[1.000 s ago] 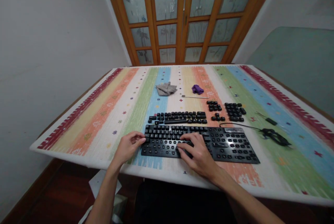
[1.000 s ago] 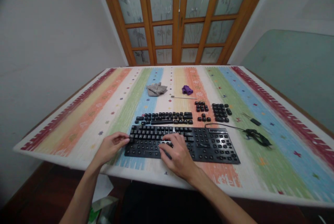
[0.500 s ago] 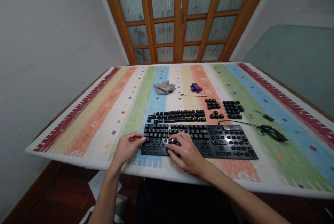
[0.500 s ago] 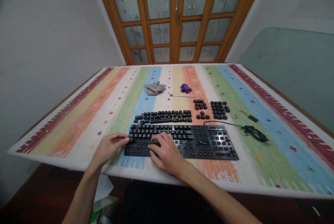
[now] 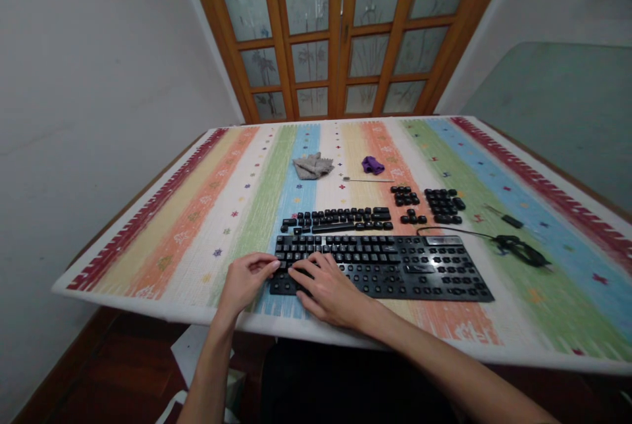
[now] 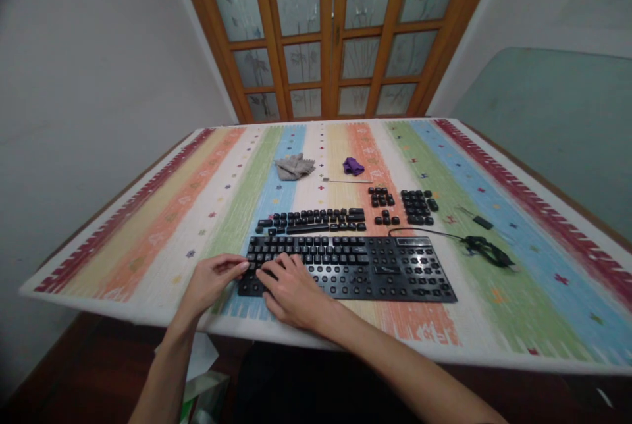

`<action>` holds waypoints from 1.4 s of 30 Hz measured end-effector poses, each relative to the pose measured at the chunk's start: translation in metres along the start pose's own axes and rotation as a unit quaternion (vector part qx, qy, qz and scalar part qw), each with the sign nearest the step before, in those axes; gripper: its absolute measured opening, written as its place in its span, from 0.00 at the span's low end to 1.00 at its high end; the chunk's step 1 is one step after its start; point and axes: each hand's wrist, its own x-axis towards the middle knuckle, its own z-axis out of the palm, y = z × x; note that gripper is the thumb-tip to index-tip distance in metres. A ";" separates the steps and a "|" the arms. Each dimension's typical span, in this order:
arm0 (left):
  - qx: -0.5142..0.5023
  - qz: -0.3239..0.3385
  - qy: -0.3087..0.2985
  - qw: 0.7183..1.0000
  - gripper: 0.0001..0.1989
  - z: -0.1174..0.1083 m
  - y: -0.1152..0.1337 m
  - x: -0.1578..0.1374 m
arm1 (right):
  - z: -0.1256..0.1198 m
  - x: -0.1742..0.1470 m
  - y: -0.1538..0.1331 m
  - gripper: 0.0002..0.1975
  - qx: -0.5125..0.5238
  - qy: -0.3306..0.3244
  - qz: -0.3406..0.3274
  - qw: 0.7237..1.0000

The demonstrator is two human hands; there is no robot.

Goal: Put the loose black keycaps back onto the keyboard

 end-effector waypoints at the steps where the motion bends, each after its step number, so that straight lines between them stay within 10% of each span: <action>1: -0.001 -0.002 0.003 1.000 0.15 0.000 0.000 0.000 | 0.001 0.000 0.000 0.19 0.000 -0.002 0.001 1.000; 30: 0.058 0.015 0.023 0.998 0.18 -0.001 -0.001 0.001 | 0.011 0.007 -0.003 0.23 -0.048 0.021 0.011 0.999; 42: -0.029 -0.014 -0.066 0.997 0.21 -0.006 -0.013 0.013 | 0.018 0.009 -0.004 0.21 -0.088 0.048 0.021 0.995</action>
